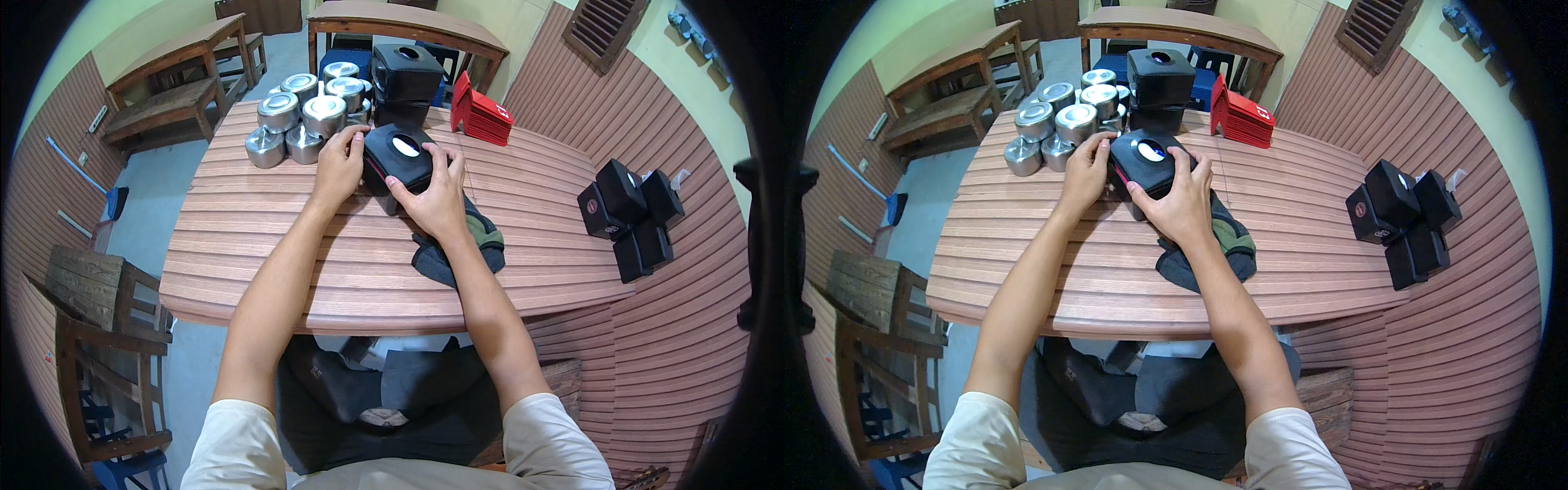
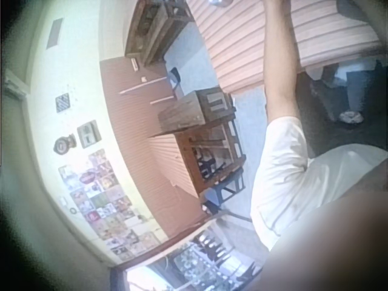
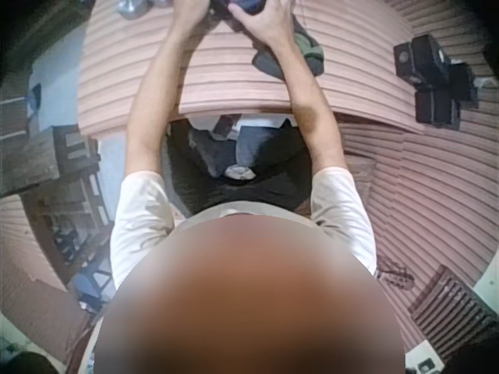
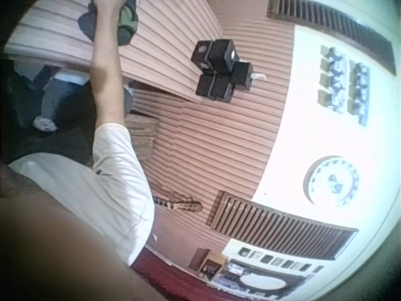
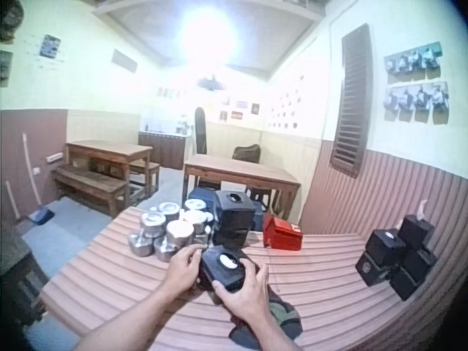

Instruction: The person assembles a black tissue box by inserting a black plastic insert into a fabric cover. They then place a pink tissue pack into the assembled box and adjust the tissues to fit properly.

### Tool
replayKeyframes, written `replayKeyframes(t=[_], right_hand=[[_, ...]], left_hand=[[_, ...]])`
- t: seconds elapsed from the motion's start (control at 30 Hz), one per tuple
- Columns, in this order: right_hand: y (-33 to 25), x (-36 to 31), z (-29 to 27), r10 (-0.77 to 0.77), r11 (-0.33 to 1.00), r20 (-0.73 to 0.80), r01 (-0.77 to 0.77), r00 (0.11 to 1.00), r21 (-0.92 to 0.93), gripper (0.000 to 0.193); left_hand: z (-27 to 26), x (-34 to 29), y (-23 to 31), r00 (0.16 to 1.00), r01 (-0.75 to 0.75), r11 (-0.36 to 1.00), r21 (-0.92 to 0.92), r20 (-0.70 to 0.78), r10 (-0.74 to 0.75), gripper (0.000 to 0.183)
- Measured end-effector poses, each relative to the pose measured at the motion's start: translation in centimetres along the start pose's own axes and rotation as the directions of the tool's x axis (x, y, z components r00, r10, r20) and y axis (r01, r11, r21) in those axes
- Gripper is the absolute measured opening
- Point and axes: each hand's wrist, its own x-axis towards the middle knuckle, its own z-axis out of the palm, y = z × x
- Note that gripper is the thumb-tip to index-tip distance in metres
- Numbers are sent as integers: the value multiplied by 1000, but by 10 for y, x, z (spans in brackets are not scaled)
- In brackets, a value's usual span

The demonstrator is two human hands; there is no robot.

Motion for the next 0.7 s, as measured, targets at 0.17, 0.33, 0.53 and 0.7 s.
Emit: replayKeyframes(t=[0.17, 0.33, 0.53, 0.7], right_hand=[[1, -1, -4, -5, 1000, 106, 6, 994, -7, 94], [1, -1, -4, 37, 999, 177, -32, 984, -29, 103], [7, 2, -7, 3, 999, 186, -10, 983, 37, 105], [9, 4, -15, -37, 999, 217, 34, 975, 14, 104]], left_hand=[[0, -3, 2, 991, 134, 990, -37, 9, -133, 30], [0, -4, 9, 972, 236, 970, -54, 32, -234, 30], [-1, -2, 6, 974, 225, 973, -55, 15, -224, 26], [-5, 1, 4, 962, 266, 964, 13, 56, -266, 25]])
